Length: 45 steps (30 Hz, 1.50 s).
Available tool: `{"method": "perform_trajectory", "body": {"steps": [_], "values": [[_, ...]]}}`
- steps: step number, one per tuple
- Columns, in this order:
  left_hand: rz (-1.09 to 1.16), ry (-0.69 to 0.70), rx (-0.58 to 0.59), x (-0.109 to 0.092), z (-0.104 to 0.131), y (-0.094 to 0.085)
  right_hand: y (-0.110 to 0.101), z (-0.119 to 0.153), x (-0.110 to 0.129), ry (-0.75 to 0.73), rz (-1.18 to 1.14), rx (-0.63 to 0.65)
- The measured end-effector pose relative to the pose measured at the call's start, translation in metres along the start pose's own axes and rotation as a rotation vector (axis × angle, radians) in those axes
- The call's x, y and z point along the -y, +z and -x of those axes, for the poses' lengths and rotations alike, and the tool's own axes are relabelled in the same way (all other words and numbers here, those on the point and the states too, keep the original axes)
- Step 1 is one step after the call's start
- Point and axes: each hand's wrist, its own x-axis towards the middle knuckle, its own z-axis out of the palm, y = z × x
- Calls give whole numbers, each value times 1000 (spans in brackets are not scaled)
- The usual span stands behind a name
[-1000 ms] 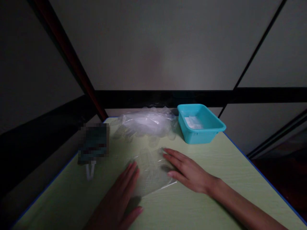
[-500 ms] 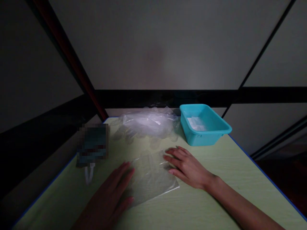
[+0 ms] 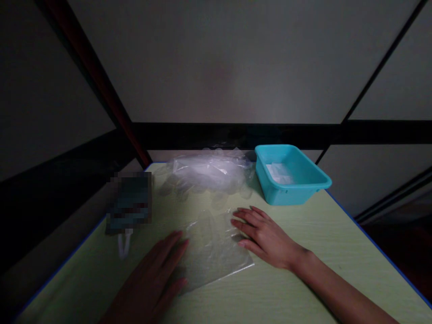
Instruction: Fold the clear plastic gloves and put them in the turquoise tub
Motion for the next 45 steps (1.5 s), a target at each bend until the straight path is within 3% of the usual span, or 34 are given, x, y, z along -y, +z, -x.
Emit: {"method": "perform_trajectory", "body": {"steps": [14,29,45], "values": [[10,-17,7,-2,-1,3,1,-1,-1,-1,-14,6],[-21,0,-75,-2,0,-1,2,2,-1,-45,18,-43],[14,-5,-20,-5,-1,-3,-2,0,3,-29,-20,-10]]}}
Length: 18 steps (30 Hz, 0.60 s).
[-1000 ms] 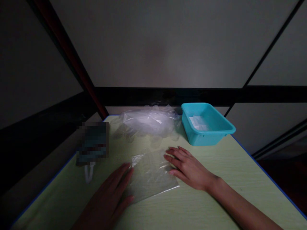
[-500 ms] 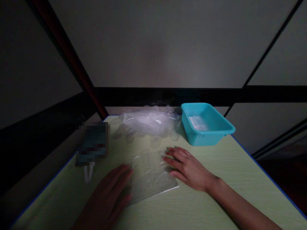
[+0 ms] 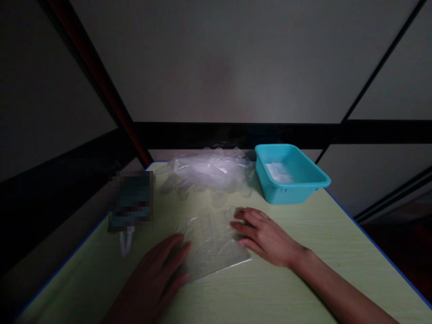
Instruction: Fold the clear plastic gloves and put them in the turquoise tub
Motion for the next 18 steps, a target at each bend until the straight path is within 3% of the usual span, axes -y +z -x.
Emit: {"method": "perform_trajectory", "body": {"steps": [7,15,18], "values": [[-2,-8,-3,0,0,-3,1,2,-1,-24,31,-34],[137,206,-228,-7,-4,-11,-13,15,13,-245,34,-51],[159,208,-189,-10,-7,-14,-15,19,20,-250,32,-9]]}}
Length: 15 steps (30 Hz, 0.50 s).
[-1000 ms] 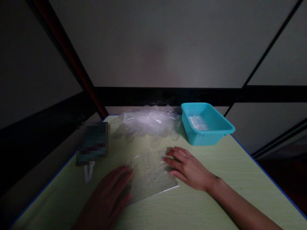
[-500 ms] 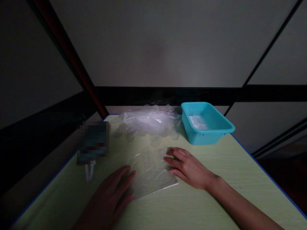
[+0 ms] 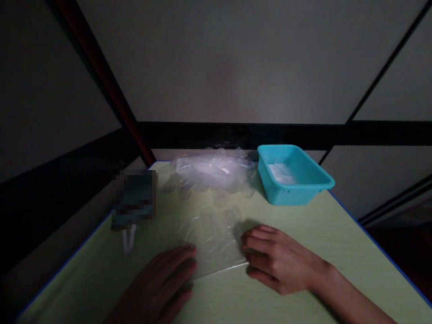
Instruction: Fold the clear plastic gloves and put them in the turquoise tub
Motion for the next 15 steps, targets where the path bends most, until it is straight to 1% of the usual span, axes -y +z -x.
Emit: {"method": "perform_trajectory", "body": {"steps": [2,6,8,11,15], "values": [[6,-10,35,0,-2,-2,1,0,2,-3,9,1],[27,-29,10,0,-2,-3,4,-2,2,-29,42,-15],[31,-33,-1,1,-2,-2,5,-3,1,-15,59,-30],[48,-52,2,0,-2,-2,7,-4,1,8,79,-67],[60,-64,4,0,-3,-2,6,-2,0,-4,105,-109]]}}
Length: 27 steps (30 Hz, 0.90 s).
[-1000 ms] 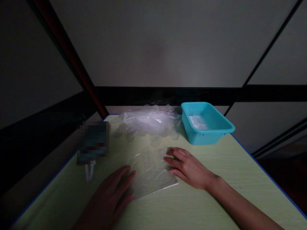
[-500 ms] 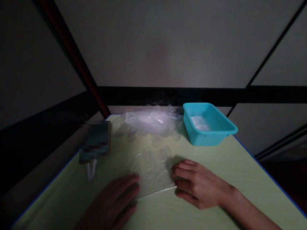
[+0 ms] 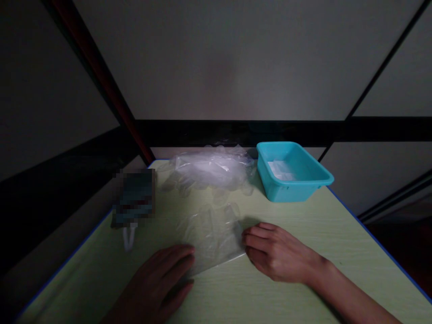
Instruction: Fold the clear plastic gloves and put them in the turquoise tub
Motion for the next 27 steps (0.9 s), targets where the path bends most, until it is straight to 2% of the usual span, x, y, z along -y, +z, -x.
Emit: {"method": "perform_trajectory", "body": {"steps": [6,11,20,27], "values": [[-3,-6,9,0,1,3,-4,4,-5,97,-159,26],[1,-22,22,0,3,4,-1,3,-3,28,-59,84],[-3,-26,17,-1,1,3,2,3,-4,-10,75,-49],[-22,-19,52,0,2,2,3,9,-7,82,-103,-84]]}}
